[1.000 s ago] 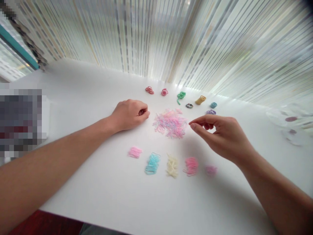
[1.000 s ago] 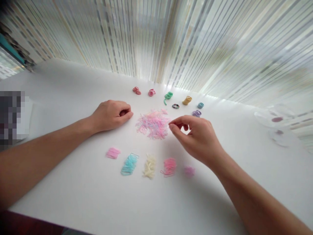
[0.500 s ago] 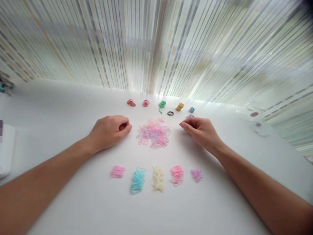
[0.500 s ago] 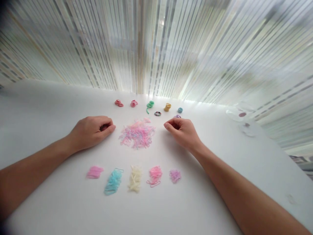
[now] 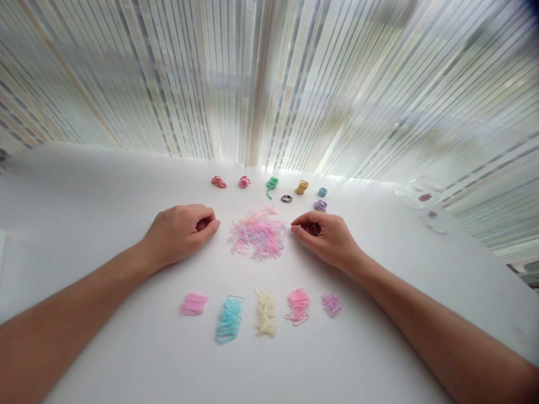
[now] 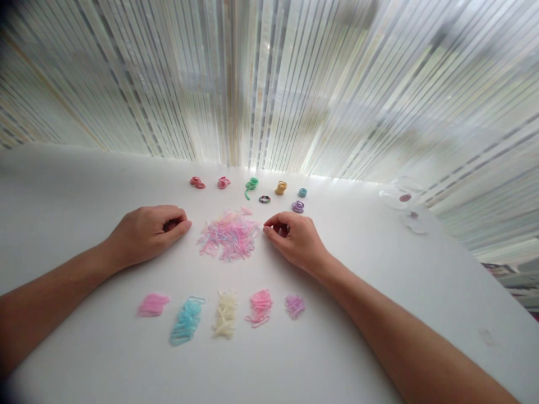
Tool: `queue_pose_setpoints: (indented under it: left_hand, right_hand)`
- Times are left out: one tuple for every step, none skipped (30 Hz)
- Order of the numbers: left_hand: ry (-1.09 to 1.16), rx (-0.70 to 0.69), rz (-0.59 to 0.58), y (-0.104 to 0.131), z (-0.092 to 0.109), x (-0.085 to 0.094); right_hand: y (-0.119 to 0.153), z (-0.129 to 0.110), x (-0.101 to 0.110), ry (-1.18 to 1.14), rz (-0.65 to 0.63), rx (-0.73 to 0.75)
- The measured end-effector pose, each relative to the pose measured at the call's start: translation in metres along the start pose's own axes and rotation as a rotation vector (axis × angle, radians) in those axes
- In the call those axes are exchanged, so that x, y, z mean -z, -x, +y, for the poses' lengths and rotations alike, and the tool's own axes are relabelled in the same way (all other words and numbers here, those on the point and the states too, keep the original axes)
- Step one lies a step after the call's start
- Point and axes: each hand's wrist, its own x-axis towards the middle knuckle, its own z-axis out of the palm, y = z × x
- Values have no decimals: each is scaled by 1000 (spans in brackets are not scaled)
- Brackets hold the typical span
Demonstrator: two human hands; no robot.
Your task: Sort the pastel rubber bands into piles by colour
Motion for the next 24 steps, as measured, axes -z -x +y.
queue_pose_setpoints:
  left_hand:
    - [-4,2,-3,0,0,0]
    - [-7,3,-5,0,0,0]
    - [-9,3,-6,0,1,0]
    - [-9,4,-6,0,1,0]
    - [-6,4,-6,0,1,0]
    - [-3,5,-6,0,1,0]
    - [1,6,-7,0,1,-1]
    - [1,8,-6,-1,1,-1]
    - [0,9,-7,-1,1,-1]
    - [-2,10,-8,-1,1,-1]
    - [-6,9,-7,-1,1,-1]
    - [-11,10,-5,-1,1,-1]
    - [-14,12,-2,-1,2,-1]
    - [-16,15,1,-1,2,-1]
    - [-17,18,2,-1,3,-1]
    - [-16,20,0,-1,4,0]
    - [-12,19,-3,-1,5,0]
    - [-8,17,-4,-1,5,0]
    - [-4,12,-2,0,5,0]
    - [-2,9,2,0,6,0]
    - [-2,6,7,0,6,-1]
    - [-4,4,13,0,5,-1]
    - [-6,1,19,0,5,-1]
    - [-8,-1,21,0,5,-1]
  right_hand:
    - [0,-2,-1,2,1,13]
    - [-1,-4,-2,4,0,27]
    - [-1,-5,-3,9,-2,41]
    - [-2,-6,-4,17,-1,53]
    - [-2,-7,-4,26,1,63]
    - [-2,-7,-5,36,6,70]
    - [-2,-7,-6,45,10,76]
    - [-2,-7,-7,51,14,81]
    - [-2,-7,-8,55,15,85]
    - [-2,-7,-8,59,17,89]
    - [-2,-7,-9,64,21,91]
    - [-2,-7,-9,72,27,91]
    - [-2,-7,-10,80,33,88]
    - [-2,-7,-10,90,37,83]
    - [-2,-7,-10,99,41,79]
    - [-2,-7,-10,107,45,77]
    - [-2,-7,-10,115,46,76]
    - [-2,-6,-10,121,48,76]
    - [-2,-6,-10,126,49,74]
    - [-2,-5,-10,130,52,70]
    - [-2,-5,-11,132,54,63]
    - [-3,-4,-11,132,56,53]
    - [-3,-4,-12,132,58,43]
    - [-3,-3,-12,132,58,33]
